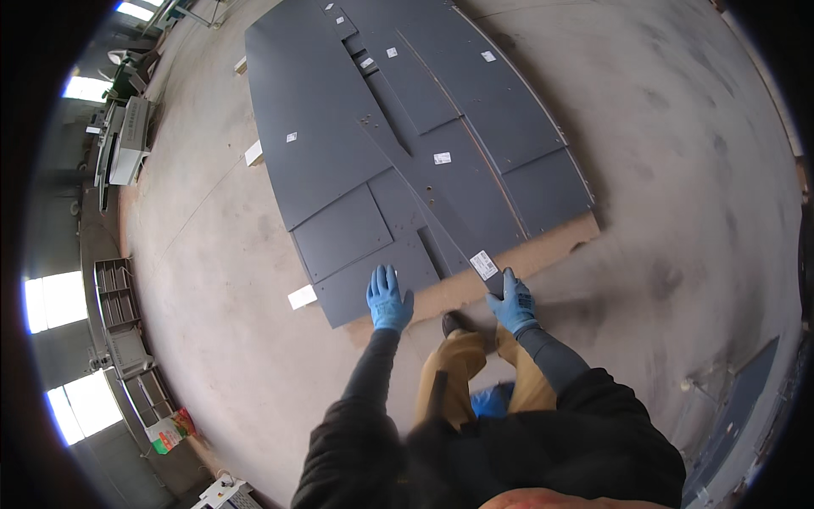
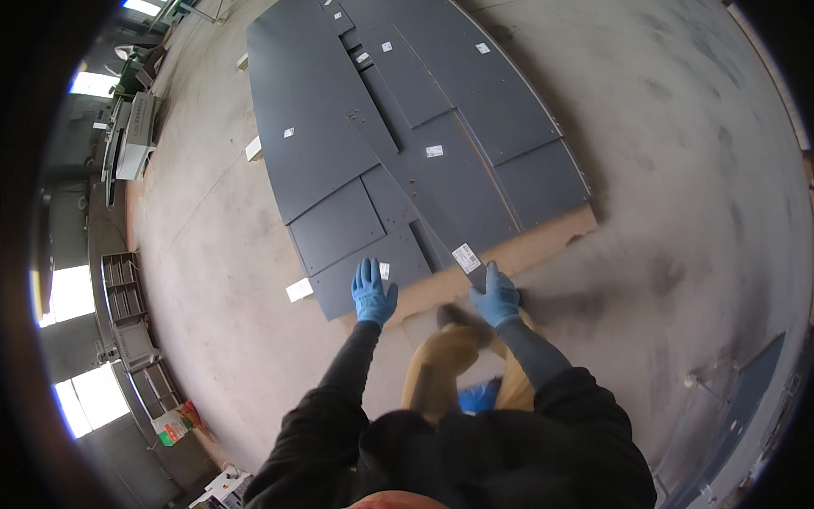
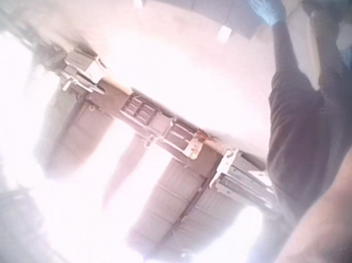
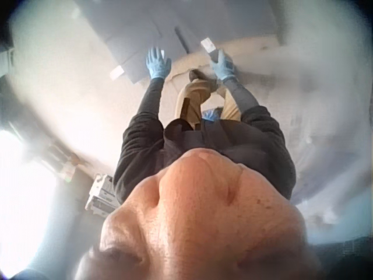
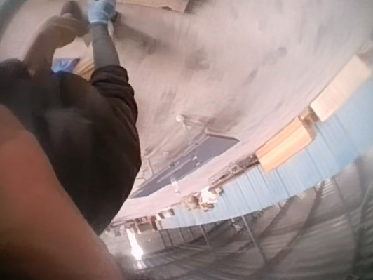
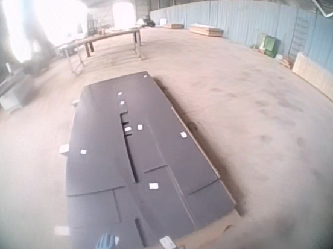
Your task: The person wipes a dark gray panel with a cloth, then picks up and stacks several similar panels on a large sheet on the floor. They measure a panel with a tape measure and continue arranging panels in a grid-like layout.
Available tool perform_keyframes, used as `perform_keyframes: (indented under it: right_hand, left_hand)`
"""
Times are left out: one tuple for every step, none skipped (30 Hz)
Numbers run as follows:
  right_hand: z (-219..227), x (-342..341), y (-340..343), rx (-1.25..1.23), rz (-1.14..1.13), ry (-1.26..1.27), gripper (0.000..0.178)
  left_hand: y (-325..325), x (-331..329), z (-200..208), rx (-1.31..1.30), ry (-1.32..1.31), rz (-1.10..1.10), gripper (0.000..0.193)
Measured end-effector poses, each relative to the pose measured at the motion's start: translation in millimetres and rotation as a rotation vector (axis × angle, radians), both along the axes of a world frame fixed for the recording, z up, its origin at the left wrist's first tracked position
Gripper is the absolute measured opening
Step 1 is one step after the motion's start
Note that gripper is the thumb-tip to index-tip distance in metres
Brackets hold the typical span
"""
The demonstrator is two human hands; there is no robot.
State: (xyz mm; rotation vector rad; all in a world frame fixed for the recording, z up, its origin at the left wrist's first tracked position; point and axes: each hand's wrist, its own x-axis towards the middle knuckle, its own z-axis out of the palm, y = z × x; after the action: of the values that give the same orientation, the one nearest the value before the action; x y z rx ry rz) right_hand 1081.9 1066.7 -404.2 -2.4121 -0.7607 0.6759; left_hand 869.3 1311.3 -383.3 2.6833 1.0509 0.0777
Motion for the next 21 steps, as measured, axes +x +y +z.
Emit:
perform_keyframes:
  right_hand:
    - [-35, 5, 21, -0.009, -0.033, -0.003, 0.077]
    - [-69, 13, 39, -0.037, -0.042, -0.010, 0.082]
    - [-103, 20, 59, -0.013, -0.041, -0.063, 0.082]
    - [-135, 24, 76, 0.004, -0.049, -0.100, 0.083]
    - [-164, 28, 93, -0.004, -0.069, -0.121, 0.083]
    - [-191, 31, 110, 0.024, -0.085, -0.162, 0.084]
    - [-213, 30, 122, 0.062, -0.080, -0.142, 0.082]
    - [-237, 34, 137, 0.055, -0.091, -0.082, 0.081]
    - [-258, 37, 152, 0.092, -0.112, -0.081, 0.081]
    - [-276, 40, 167, 0.105, -0.116, -0.088, 0.081]
    - [-292, 43, 182, 0.093, -0.108, -0.064, 0.080]
    - [-305, 46, 197, 0.083, -0.111, -0.060, 0.080]
    - [-315, 53, 213, 0.050, -0.111, -0.083, 0.080]
    - [-322, 60, 229, 0.080, -0.112, -0.110, 0.080]
    - [-326, 68, 245, 0.108, -0.099, -0.139, 0.080]
    - [-327, 75, 261, 0.097, -0.091, -0.166, 0.080]
    - [-324, 83, 275, 0.055, -0.095, -0.159, 0.080]
    - [-319, 95, 289, 0.011, -0.045, -0.171, 0.079]
    - [-312, 105, 300, -0.064, -0.008, -0.145, 0.078]
    - [-304, 110, 305, -0.117, 0.030, -0.116, 0.077]
    - [-296, 113, 304, -0.165, 0.097, -0.111, 0.077]
  left_hand:
    - [6, -1, -33, -0.017, 0.042, 0.040, 0.085]
    - [10, -1, -65, -0.039, 0.045, 0.082, 0.086]
    - [14, 1, -98, -0.043, 0.077, 0.120, 0.086]
    - [20, 4, -130, -0.008, 0.035, 0.104, 0.085]
    - [25, 7, -160, -0.030, 0.052, 0.116, 0.085]
    - [33, 12, -188, 0.003, 0.036, 0.120, 0.085]
    - [37, 13, -212, 0.017, 0.036, 0.130, 0.085]
    - [43, 16, -237, 0.009, 0.058, 0.149, 0.085]
    - [51, 21, -261, 0.043, 0.021, 0.136, 0.084]
    - [59, 26, -281, 0.058, 0.003, 0.133, 0.084]
    - [67, 28, -299, 0.062, -0.009, 0.133, 0.084]
    - [75, 31, -316, 0.062, -0.003, 0.141, 0.084]
    - [83, 34, -331, 0.110, -0.027, 0.150, 0.084]
    - [90, 38, -345, 0.134, -0.034, 0.169, 0.084]
    - [97, 42, -358, 0.131, -0.026, 0.195, 0.083]
    - [107, 43, -367, 0.131, -0.045, 0.193, 0.085]
    - [114, 45, -374, 0.194, -0.076, 0.188, 0.085]
    - [120, 46, -379, 0.225, -0.081, 0.190, 0.085]
    - [124, 47, -381, 0.222, -0.047, 0.212, 0.086]
    - [127, 47, -383, 0.232, -0.061, 0.213, 0.087]
    - [129, 48, -382, 0.238, -0.075, 0.207, 0.087]
